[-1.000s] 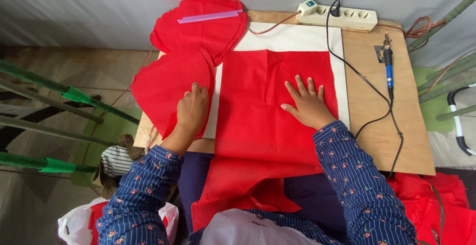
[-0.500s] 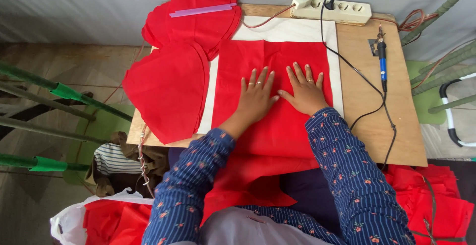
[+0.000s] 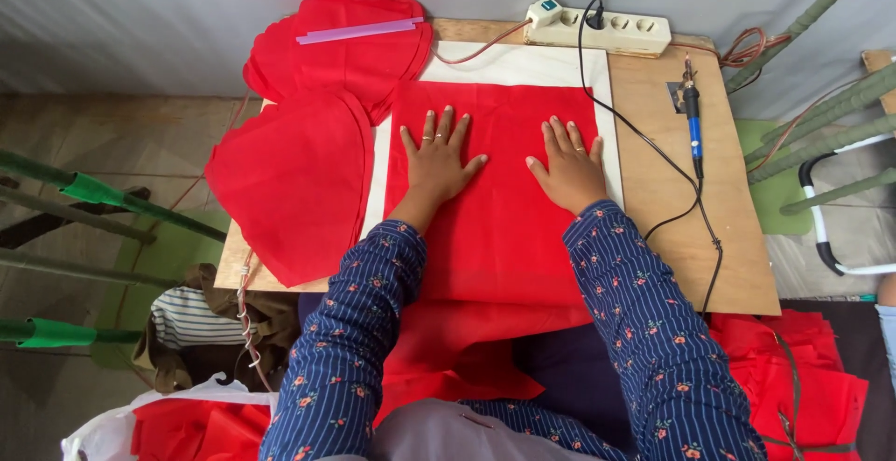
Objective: A person is smoothing out red fabric pieces on a white board, then placing a blue template on top and using a soldering iron to cut the fabric into the shape of the template.
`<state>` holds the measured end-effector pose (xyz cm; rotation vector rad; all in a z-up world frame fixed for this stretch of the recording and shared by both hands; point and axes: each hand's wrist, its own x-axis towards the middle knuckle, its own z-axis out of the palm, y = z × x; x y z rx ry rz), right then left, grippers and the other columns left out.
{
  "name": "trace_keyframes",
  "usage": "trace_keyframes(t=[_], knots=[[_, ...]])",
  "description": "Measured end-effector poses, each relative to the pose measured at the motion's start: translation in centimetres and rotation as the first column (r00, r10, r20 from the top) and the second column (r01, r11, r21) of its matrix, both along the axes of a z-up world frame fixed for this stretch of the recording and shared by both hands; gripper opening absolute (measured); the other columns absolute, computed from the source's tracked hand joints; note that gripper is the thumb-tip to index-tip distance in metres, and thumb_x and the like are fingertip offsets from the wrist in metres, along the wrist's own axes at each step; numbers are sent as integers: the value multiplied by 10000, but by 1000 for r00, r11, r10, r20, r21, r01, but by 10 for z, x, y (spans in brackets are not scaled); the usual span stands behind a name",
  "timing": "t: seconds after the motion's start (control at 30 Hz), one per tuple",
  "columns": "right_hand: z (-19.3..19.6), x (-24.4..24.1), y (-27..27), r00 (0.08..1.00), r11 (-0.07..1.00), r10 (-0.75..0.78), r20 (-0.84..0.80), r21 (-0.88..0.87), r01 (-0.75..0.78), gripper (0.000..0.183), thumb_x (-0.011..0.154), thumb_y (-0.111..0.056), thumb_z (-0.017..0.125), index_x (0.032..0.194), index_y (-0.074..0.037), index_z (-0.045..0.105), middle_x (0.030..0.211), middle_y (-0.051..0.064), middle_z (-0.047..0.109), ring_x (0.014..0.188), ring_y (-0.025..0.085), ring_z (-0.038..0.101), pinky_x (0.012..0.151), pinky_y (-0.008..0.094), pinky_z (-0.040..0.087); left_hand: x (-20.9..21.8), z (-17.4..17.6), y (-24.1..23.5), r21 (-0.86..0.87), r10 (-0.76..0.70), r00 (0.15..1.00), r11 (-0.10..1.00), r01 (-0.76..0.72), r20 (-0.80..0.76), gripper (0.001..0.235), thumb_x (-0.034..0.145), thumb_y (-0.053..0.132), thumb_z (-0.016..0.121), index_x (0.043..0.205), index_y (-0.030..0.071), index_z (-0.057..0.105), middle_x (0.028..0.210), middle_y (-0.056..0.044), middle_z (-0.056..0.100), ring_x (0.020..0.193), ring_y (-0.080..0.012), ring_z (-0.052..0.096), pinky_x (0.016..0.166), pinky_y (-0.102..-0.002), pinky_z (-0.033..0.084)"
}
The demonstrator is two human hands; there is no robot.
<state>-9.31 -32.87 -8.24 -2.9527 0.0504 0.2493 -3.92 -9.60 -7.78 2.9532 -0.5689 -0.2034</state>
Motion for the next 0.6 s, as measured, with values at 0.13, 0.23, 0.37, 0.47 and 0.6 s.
trace_keyframes(t=[0.13, 0.23, 0.37, 0.47, 0.6], knots=[[17, 12, 39, 994, 995, 87, 69, -55, -83, 673, 1039, -362, 420, 1631, -81, 265, 1718, 160, 161, 1566, 401, 164, 1211, 689, 98, 5, -3, -18, 27, 34, 999, 999, -34, -35, 770, 1004, 616, 350, 1657, 258, 154, 1728, -96, 127, 1589, -352, 57, 1177, -757, -14], [7, 17, 56, 968, 976, 215, 127, 16, -218, 621, 1043, -269, 407, 1637, -144, 272, 1722, 96, 169, 1568, 379, 166, 1216, 676, 129, 9, -12, -27, 36, 62, 998, 997, -61, -34, 742, 1003, 546, 347, 1654, 237, 169, 1715, -133, 150, 1578, -398, 69, 1165, -768, -4], [4, 25, 36, 986, 988, 150, 77, 12, -152, 645, 1058, -447, 393, 1653, -274, 213, 1731, -4, 142, 1573, 341, 156, 1225, 674, 79, 11, -12, -21, 33, 75, 997, 997, -75, 1, 667, 1015, 513, 302, 1631, 276, 207, 1687, -100, 206, 1567, -371, 128, 1178, -737, 50], [6, 31, 16, 996, 998, 57, 72, 19, -59, 660, 1063, -550, 360, 1651, -285, 220, 1731, -3, 140, 1577, 331, 147, 1233, 661, 63, 45, -34, -29, 63, 124, 987, 989, -130, 103, 501, 1000, 440, 414, 1447, 224, 356, 1522, -99, 364, 1447, -349, 292, 1163, -687, 155], [15, 30, 15, 998, 999, 42, 42, 22, -43, 677, 1061, -585, 354, 1654, -294, 207, 1734, -9, 124, 1579, 326, 133, 1237, 651, 44, 81, -34, -39, -59, 21, 992, 998, -14, 127, 577, 1006, 309, 471, 1544, 173, 311, 1548, -122, 389, 1465, -323, 325, 1188, -644, 179]])
